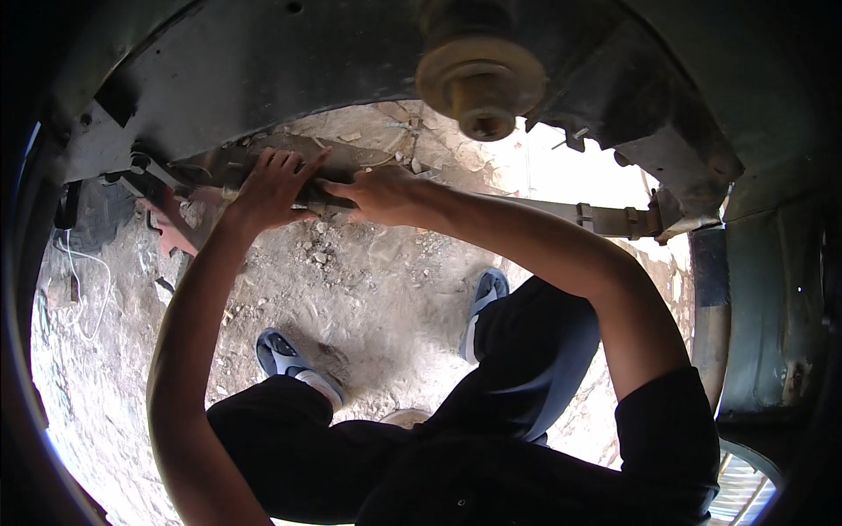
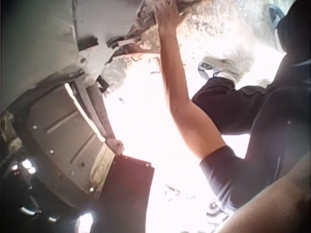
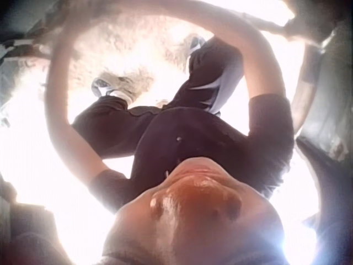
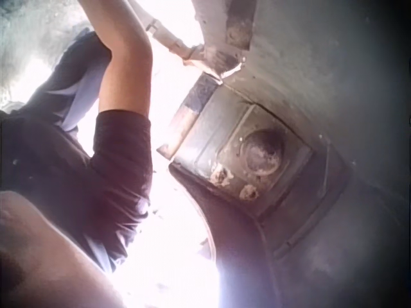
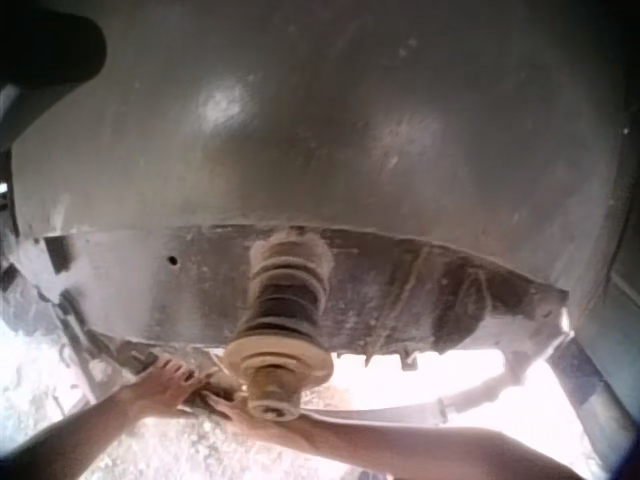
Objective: The person scrapes a metal beam under a vehicle using a handheld scraper. They repeatedly rub the tool along the beam's surface to remove material, then inspect the beam by hand.
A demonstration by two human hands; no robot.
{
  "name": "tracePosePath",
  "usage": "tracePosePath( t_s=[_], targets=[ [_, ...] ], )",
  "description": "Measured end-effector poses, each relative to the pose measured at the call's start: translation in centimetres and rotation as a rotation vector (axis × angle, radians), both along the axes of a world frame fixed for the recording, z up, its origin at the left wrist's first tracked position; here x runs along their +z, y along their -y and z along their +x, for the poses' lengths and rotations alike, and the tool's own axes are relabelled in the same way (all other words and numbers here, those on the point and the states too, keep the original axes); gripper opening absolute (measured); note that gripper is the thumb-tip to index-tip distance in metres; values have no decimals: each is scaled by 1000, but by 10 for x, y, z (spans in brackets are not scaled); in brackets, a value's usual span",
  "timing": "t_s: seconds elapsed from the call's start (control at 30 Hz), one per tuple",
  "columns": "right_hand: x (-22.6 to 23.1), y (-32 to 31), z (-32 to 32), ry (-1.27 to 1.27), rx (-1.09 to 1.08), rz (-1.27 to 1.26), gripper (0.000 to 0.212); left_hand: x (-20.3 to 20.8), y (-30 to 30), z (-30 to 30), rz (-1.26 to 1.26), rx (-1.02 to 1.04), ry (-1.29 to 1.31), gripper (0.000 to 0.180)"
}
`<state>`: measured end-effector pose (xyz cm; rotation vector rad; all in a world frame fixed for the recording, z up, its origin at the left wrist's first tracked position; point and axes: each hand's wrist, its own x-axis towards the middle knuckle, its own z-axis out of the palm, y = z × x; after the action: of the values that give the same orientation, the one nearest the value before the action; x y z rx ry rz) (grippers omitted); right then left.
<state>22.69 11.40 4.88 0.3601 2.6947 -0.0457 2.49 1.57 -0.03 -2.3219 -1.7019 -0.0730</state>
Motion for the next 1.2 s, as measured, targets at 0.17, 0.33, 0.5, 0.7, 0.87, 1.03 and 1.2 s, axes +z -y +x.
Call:
tracePosePath(
  t_s=[0.17,0.33,0.5,0.7,0.87,1.03,1.2],
  targets=[
    [14,-6,2,28,15,-102,70,-7,-1,-2,-33,29,4,117],
    [4,-15,3,-55,19,-172,65,-3,1,-4,-98,66,19,124],
    [6,-19,14,-89,54,-112,66,7,-8,7,-126,82,62,131],
    [-1,-26,13,-117,132,11,67,12,-5,12,-170,167,-28,132],
    [-1,-29,16,-119,217,72,68,15,-1,0,-215,210,15,130],
    [-6,-34,18,-318,373,188,69,2,0,-8,-134,210,-33,120],
    [-15,-35,14,-344,326,98,72,-1,2,-17,-125,183,9,117]
  ],
)
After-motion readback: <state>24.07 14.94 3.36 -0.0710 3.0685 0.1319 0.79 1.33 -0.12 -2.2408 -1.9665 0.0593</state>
